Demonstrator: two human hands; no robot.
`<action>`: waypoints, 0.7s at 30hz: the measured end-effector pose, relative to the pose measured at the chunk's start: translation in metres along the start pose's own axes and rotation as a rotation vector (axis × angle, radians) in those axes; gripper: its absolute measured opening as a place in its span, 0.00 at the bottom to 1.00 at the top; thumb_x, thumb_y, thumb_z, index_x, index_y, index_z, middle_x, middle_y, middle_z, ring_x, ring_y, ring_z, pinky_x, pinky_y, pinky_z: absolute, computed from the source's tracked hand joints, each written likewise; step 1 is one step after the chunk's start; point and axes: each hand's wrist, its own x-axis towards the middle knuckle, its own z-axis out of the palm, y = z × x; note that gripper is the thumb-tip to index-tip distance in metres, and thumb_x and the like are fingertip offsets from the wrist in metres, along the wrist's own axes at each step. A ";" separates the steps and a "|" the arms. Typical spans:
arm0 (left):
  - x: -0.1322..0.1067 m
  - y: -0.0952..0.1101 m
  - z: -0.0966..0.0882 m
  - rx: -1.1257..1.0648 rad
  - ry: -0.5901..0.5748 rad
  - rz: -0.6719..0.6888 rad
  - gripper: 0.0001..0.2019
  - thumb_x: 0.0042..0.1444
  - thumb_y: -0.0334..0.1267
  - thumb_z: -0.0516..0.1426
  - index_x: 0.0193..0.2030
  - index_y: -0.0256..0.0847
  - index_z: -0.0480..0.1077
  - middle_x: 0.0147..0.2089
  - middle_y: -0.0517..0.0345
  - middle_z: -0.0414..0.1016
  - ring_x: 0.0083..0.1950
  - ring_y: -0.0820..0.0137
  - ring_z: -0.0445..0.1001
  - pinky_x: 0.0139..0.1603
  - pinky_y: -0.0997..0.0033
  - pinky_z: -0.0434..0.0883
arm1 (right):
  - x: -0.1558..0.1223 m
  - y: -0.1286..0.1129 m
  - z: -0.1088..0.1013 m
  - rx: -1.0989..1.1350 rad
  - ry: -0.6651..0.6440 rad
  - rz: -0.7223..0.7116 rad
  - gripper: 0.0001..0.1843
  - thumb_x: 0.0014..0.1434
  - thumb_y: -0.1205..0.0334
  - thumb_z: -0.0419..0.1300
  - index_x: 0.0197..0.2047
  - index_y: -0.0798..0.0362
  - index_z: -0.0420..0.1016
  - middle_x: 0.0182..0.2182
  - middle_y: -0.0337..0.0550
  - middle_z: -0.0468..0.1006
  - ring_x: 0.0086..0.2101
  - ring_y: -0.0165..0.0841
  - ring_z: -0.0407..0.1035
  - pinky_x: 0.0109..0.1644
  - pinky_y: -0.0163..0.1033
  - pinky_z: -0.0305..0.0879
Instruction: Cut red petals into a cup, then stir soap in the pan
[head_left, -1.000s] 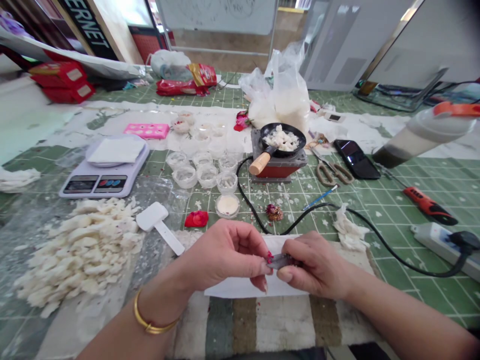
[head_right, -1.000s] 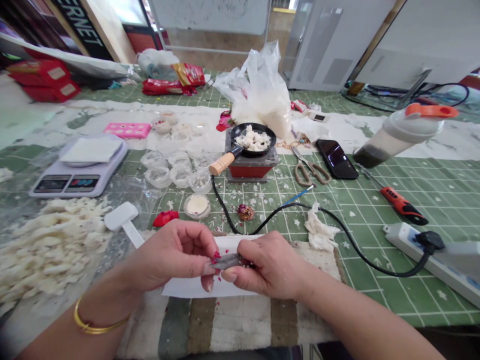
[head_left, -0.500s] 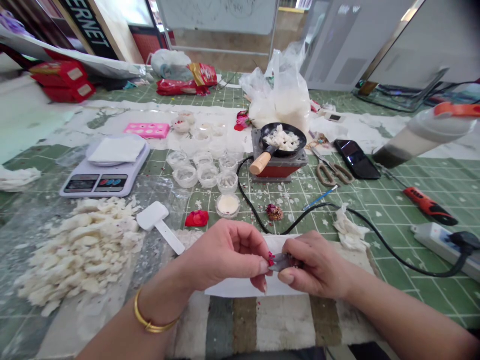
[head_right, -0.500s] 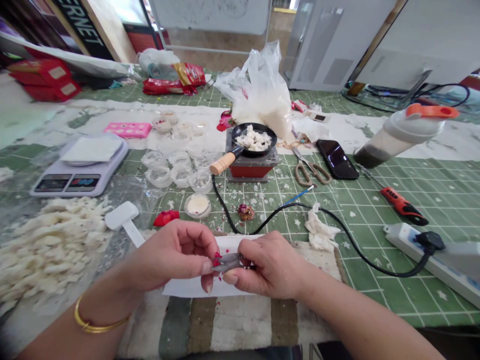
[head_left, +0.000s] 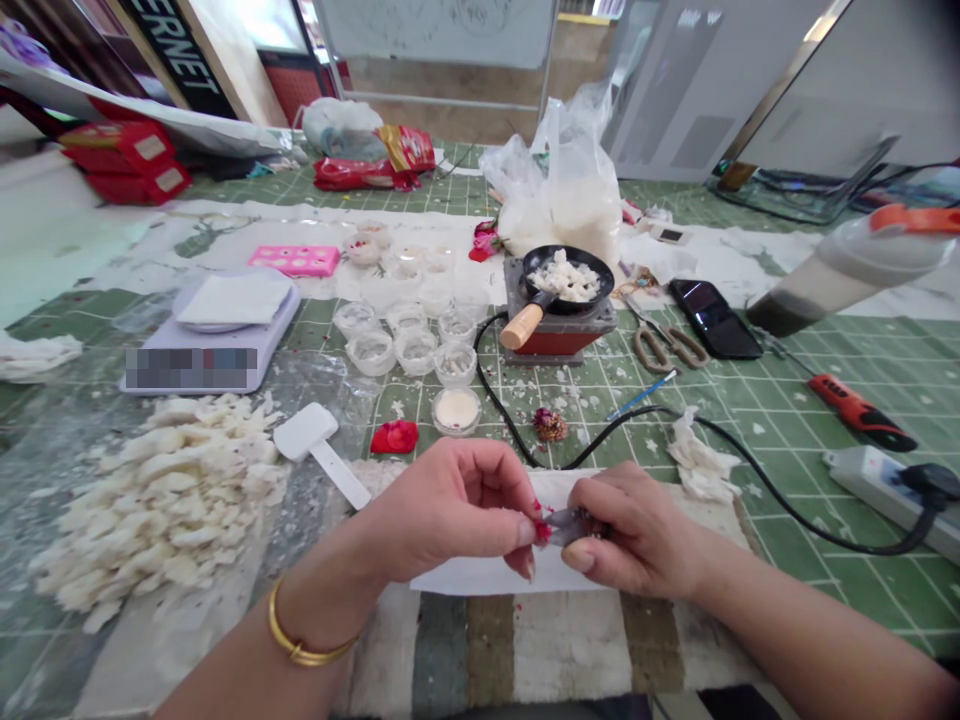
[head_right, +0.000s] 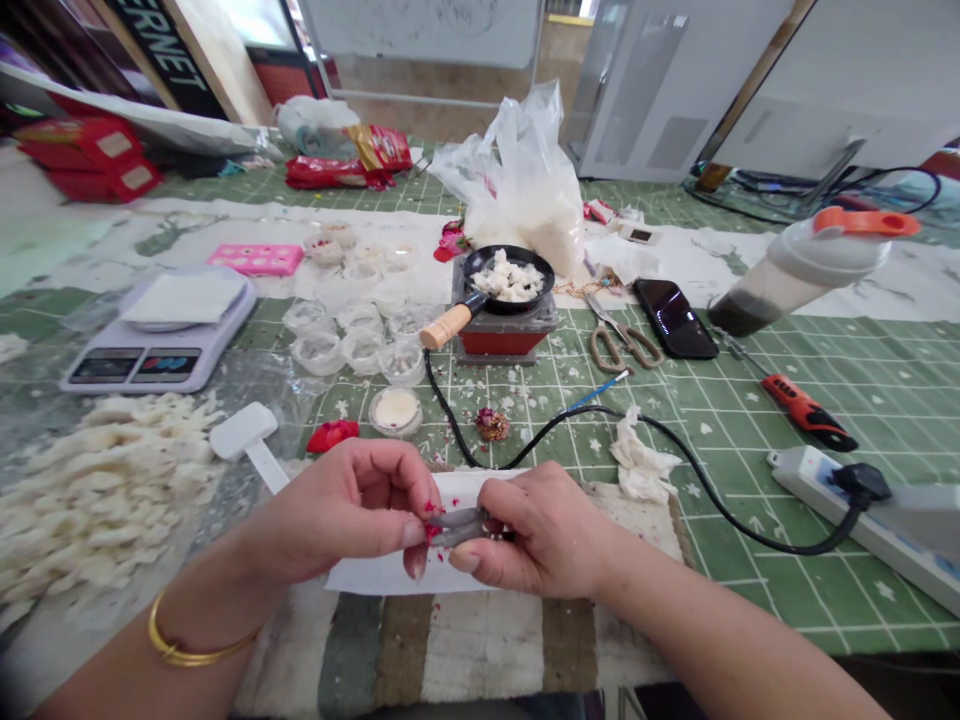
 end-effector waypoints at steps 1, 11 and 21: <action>0.000 0.000 0.000 -0.012 -0.001 0.008 0.05 0.42 0.23 0.60 0.26 0.34 0.68 0.22 0.62 0.73 0.24 0.75 0.74 0.28 0.76 0.72 | 0.000 0.000 0.000 0.001 0.007 0.000 0.19 0.58 0.47 0.46 0.24 0.51 0.54 0.16 0.31 0.54 0.18 0.24 0.49 0.22 0.32 0.41; -0.001 0.000 -0.002 -0.035 -0.037 0.019 0.06 0.42 0.24 0.61 0.27 0.34 0.68 0.23 0.61 0.74 0.25 0.75 0.74 0.28 0.76 0.73 | 0.002 0.000 -0.001 -0.003 -0.017 -0.002 0.19 0.59 0.48 0.46 0.23 0.51 0.54 0.15 0.32 0.55 0.17 0.24 0.48 0.22 0.32 0.41; -0.001 0.000 -0.002 -0.018 -0.029 -0.024 0.05 0.42 0.26 0.62 0.28 0.34 0.70 0.23 0.60 0.74 0.25 0.74 0.74 0.28 0.76 0.72 | 0.001 -0.001 -0.002 -0.024 -0.011 -0.015 0.19 0.60 0.49 0.45 0.23 0.52 0.55 0.15 0.32 0.56 0.17 0.24 0.50 0.22 0.33 0.42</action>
